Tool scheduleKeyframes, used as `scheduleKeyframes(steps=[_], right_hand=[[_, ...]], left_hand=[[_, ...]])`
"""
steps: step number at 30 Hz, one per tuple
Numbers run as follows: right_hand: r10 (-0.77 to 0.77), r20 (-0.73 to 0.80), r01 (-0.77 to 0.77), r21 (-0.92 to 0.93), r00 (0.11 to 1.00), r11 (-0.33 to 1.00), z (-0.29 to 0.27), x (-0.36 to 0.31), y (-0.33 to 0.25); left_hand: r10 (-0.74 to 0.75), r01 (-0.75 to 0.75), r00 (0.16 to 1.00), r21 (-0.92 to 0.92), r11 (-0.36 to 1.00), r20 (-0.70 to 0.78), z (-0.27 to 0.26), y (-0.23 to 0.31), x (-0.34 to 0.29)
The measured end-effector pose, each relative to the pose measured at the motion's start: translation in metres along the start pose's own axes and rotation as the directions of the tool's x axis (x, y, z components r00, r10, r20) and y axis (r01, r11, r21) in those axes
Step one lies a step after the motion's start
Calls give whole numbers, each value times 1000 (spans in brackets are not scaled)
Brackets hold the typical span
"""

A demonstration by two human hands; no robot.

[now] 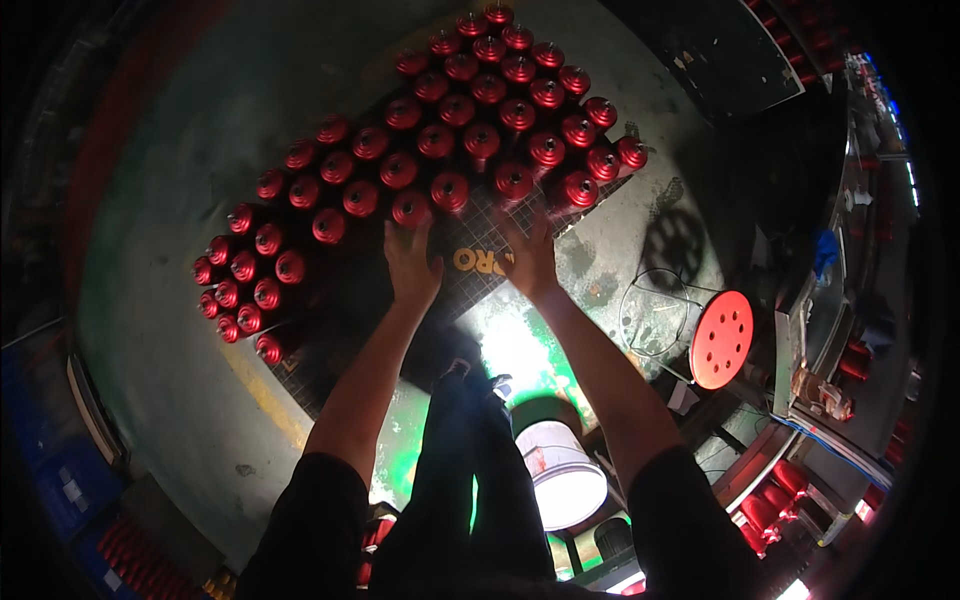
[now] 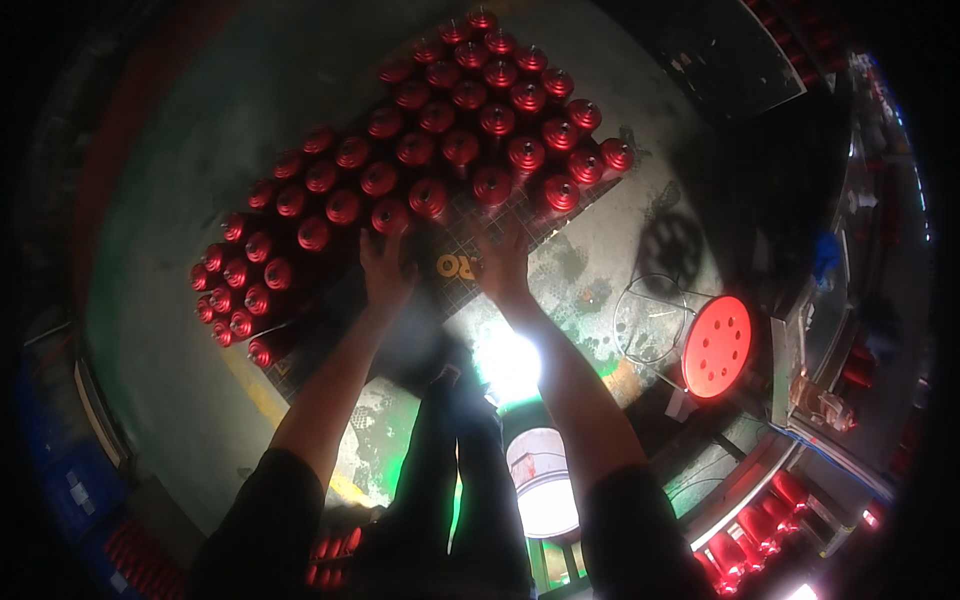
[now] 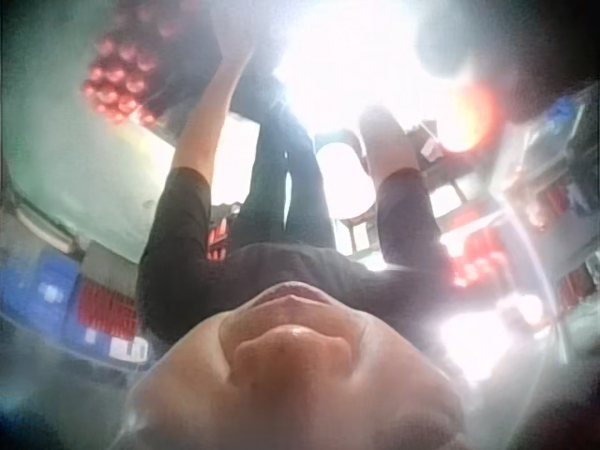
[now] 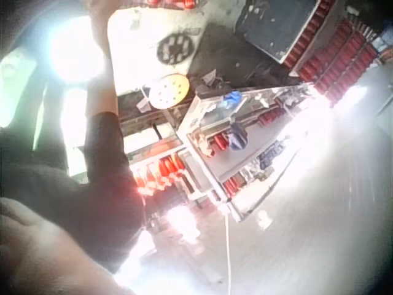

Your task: The person repeatedly picks up red cylindrical cans from a rack and places them upright on a metal tray. The person handles the cans one at a time, moving them from the rack to the tray in a repetitive sequence.

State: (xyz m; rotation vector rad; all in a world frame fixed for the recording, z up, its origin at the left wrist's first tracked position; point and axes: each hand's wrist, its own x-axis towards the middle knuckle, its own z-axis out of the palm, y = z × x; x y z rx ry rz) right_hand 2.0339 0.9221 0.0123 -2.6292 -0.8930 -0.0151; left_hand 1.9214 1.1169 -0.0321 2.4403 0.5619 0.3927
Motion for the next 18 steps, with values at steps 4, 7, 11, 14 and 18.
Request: scheduleKeyframes(steps=[4, 7, 11, 14, 18], right_hand=[[-2, -127, -2, -32, 992, 999, 71, 67, 46], [59, -131, -59, 5, 990, 998, 102, 95, 64], [125, -174, -127, -2, 977, 992, 118, 119, 48], [211, -116, -184, 206, 971, 961, 132, 137, 56], [112, -103, -94, 163, 988, 982, 128, 121, 53]], left_hand=[[-52, 53, 998, 21, 998, -44, 56, -43, 51], [-65, 60, 995, -67, 996, -81, 92, -63, 64], [-59, 60, 994, 12, 998, -87, 98, -87, 76], [-2, 1, 996, -12, 1000, -86, 93, -95, 81], [41, -37, 995, 47, 998, -90, 74, -99, 52]])
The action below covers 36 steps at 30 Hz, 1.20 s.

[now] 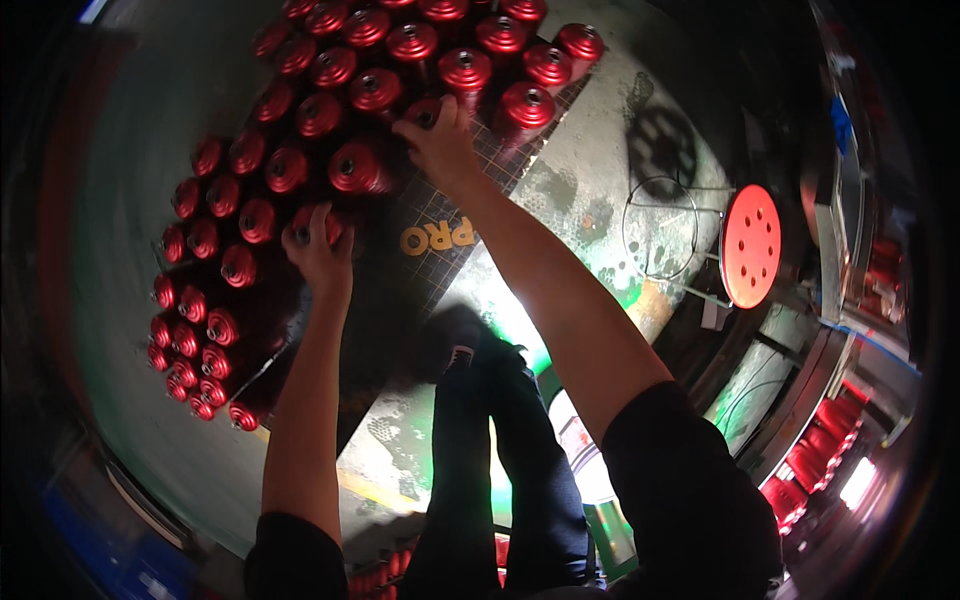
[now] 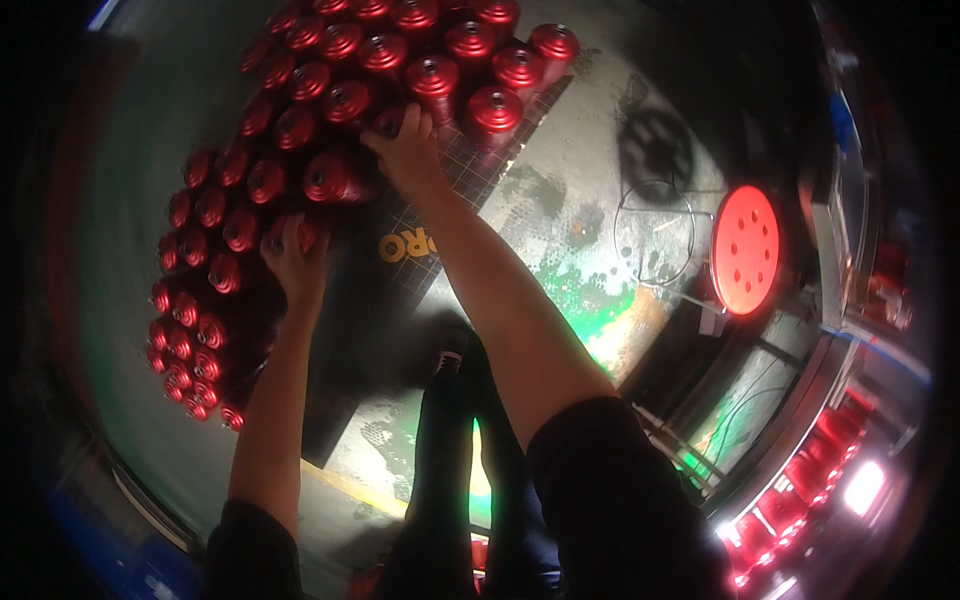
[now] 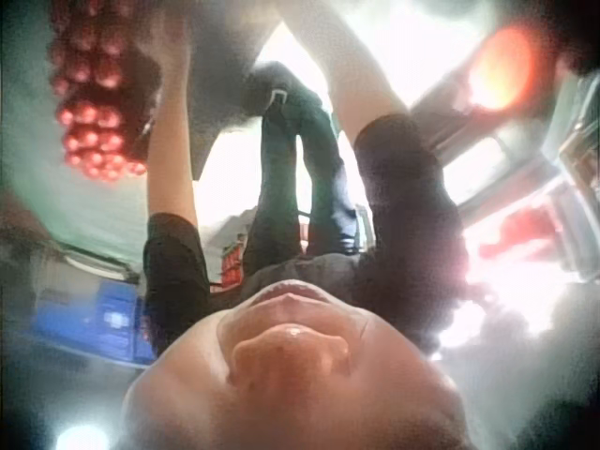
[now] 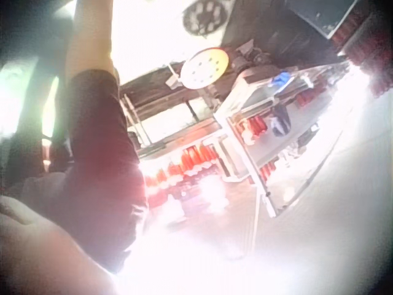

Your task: The person repeatedly picks up red cylindrical cans from a rack and places them upright on a metal tray. The person handles the cans one at a time, moving them from the rack to the tray in a repetitive sequence.

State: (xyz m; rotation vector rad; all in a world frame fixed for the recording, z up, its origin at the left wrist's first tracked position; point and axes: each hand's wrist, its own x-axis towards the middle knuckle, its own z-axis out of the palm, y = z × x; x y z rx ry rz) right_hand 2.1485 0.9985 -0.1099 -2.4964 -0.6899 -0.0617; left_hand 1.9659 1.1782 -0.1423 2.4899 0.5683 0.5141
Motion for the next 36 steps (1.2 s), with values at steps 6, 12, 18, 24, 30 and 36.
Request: scheduleKeyframes(steps=[6, 12, 18, 24, 30, 36], right_hand=[[85, -248, -28, 223, 965, 974, -94, -119, -21], [423, -214, -282, 483, 880, 829, -287, -302, -86], [857, -196, -263, 898, 477, 352, -446, -490, -172], [964, -130, 517, 856, 232, -9, -507, -627, -272], [976, -148, 749, 626, -160, 218, -469, -713, -323], [906, -335, 942, -120, 258, -312, -475, -775, -335]], left_hand=[[268, -261, 932, -61, 964, 244, -84, 35, -65], [428, -282, 714, -332, 900, 554, -190, 157, -110], [750, -111, 240, -750, 652, 617, -221, 300, -130], [515, 372, -539, -361, 856, 667, -208, 451, -215], [390, 436, -867, 94, 895, 310, -220, 535, -366], [435, 465, -884, 225, 856, 174, -236, 555, -485]])
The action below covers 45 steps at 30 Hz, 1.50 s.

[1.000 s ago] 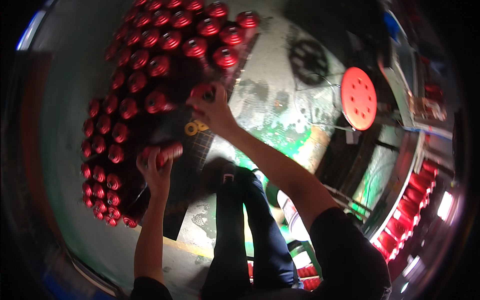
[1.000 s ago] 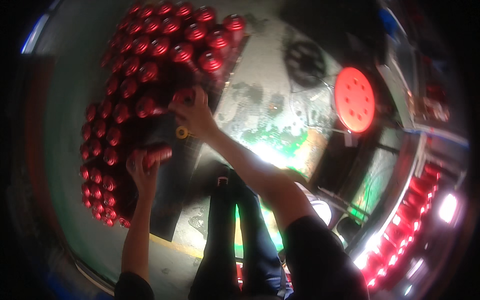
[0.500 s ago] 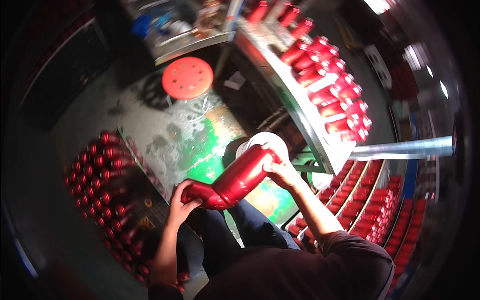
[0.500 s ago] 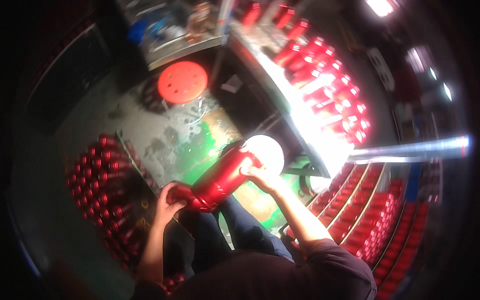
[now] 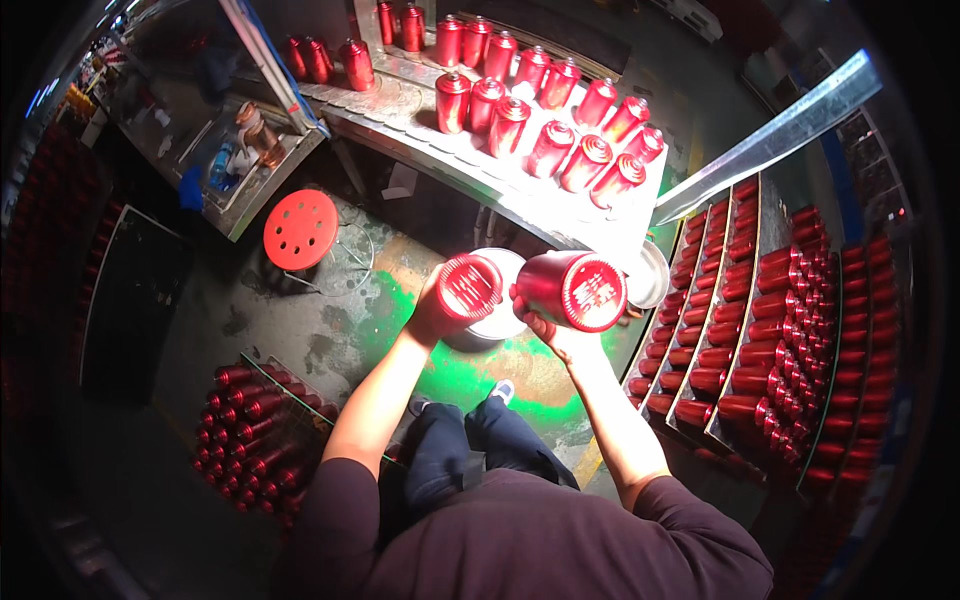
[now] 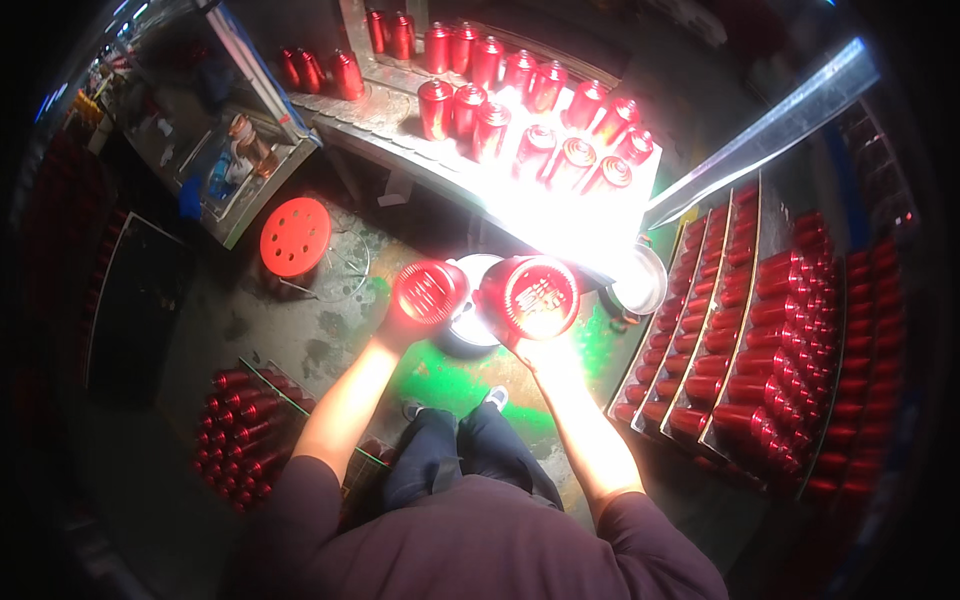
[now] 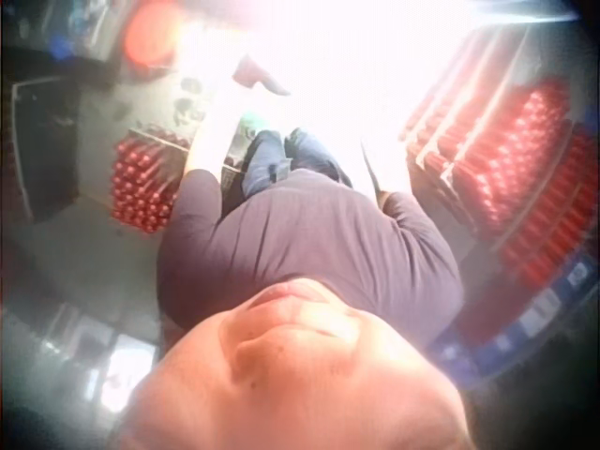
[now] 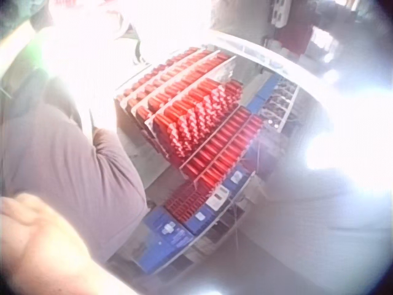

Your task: The person repeatedly picks up red cylindrical cans from a rack and places them upright on a metal tray. The person handles the cans one at a time, moving them from the rack to the tray in a repetitive sequence.

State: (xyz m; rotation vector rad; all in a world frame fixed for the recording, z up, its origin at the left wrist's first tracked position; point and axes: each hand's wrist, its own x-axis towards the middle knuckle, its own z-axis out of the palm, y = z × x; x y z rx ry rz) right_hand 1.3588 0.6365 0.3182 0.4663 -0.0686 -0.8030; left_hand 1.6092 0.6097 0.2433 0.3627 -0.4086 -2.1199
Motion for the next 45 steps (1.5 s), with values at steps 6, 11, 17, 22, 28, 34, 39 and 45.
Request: scheduleKeyframes(steps=[6, 11, 17, 22, 28, 34, 39, 45], right_hand=[[-26, 181, 24, 16, 983, 1000, -21, -4, -67], [-84, 121, 93, -66, 989, 994, 43, -4, -73], [-68, 169, 78, -52, 983, 996, 34, -5, -107], [-411, -34, 393, -228, 911, 891, 13, 20, -133], [-533, 60, 448, -626, 844, 638, 82, 54, -128], [-760, 352, 111, -930, 546, -350, 142, 178, -86], [-471, 658, -244, -411, 587, -878, 139, 311, -115], [-475, 718, -443, -255, 509, -860, 103, 365, -187]], left_hand=[[-228, 185, 974, -597, 781, 4, -28, -20, 72], [-294, 274, 950, -743, 611, 108, -24, -18, 101], [-230, 324, 946, -733, 598, 231, 22, -16, 123], [-188, 146, 981, -430, 891, -56, 22, 26, 126], [222, -135, 887, 232, 963, -405, -40, 137, 148], [633, 15, 770, 991, -131, 72, -31, 280, 217], [517, 64, 833, 894, -443, 196, -40, 321, 297], [335, 31, 926, 847, -530, 176, -49, 285, 372]])
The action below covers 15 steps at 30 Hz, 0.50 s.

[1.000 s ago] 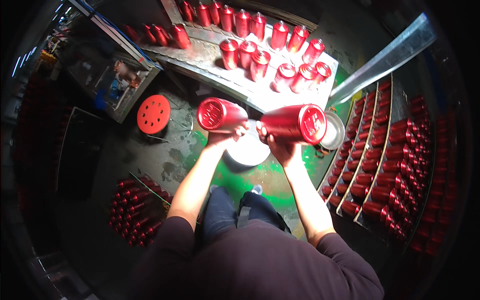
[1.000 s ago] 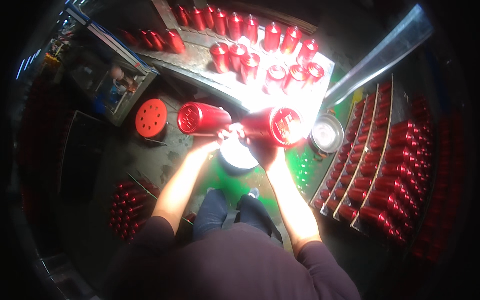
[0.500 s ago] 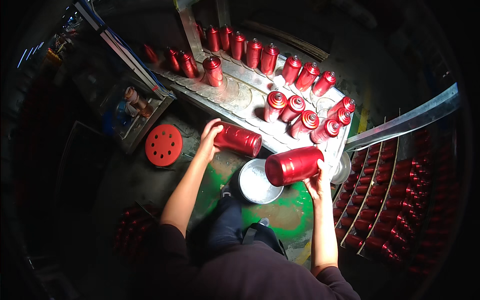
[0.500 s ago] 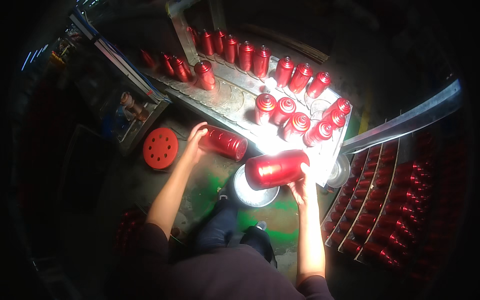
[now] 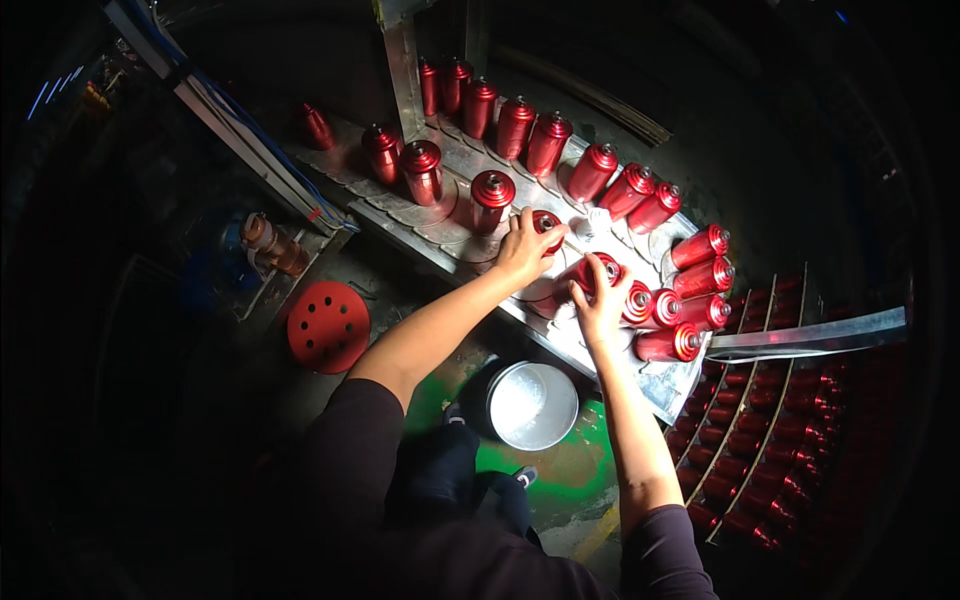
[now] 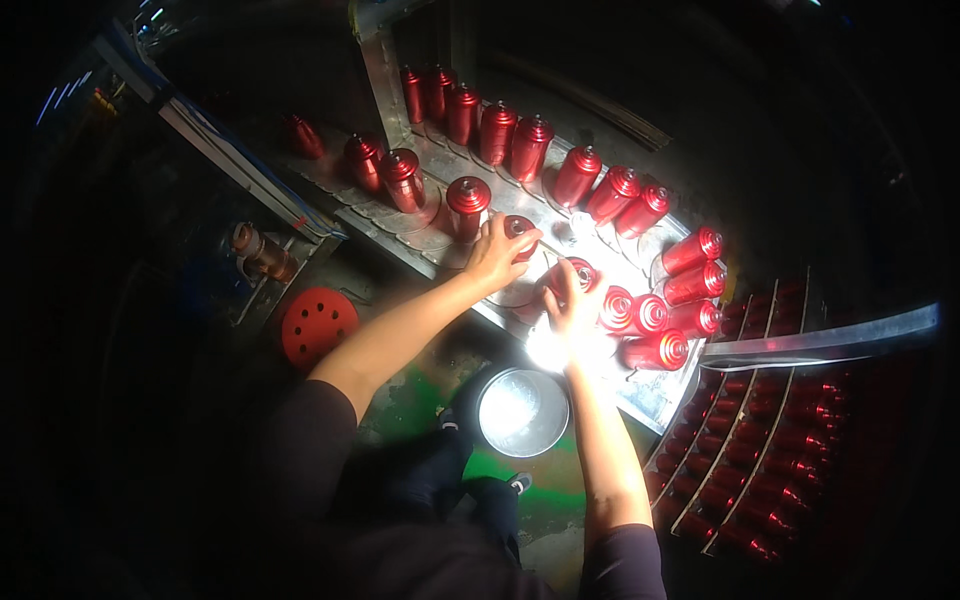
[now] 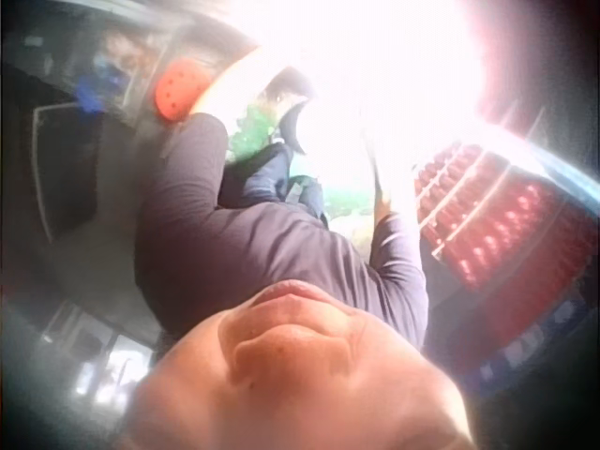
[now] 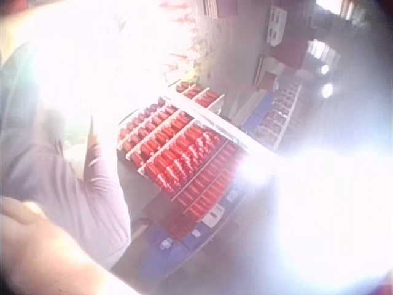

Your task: The person repeatedly picks up red cylindrical cans from a rack and places them upright on a metal tray. The person handles the cans one at a time, moving them from the rack to the tray in a repetitive sequence.

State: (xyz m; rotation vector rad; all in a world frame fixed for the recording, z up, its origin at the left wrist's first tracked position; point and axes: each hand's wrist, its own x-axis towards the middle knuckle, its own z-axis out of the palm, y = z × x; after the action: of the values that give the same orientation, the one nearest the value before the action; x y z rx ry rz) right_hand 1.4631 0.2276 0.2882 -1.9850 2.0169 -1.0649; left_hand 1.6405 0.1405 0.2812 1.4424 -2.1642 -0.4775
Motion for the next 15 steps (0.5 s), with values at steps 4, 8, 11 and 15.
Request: scheduleKeyframes(steps=[4, 8, 11, 15], right_hand=[[100, 0, -100, -53, 995, 994, 34, 4, 28], [204, 47, -199, -94, 978, 975, 26, 12, 37], [286, 108, -263, -187, 952, 946, 3, 6, 24], [136, 31, -133, -72, 990, 988, -52, -44, 10]], left_hand=[[82, -82, 996, 11, 997, -37, 37, -14, 10], [27, -24, 999, -96, 995, 25, 41, 16, 11], [-11, 18, 998, -104, 994, 65, 29, 43, -7], [-113, 99, 993, -268, 958, -37, 26, 66, -76]])
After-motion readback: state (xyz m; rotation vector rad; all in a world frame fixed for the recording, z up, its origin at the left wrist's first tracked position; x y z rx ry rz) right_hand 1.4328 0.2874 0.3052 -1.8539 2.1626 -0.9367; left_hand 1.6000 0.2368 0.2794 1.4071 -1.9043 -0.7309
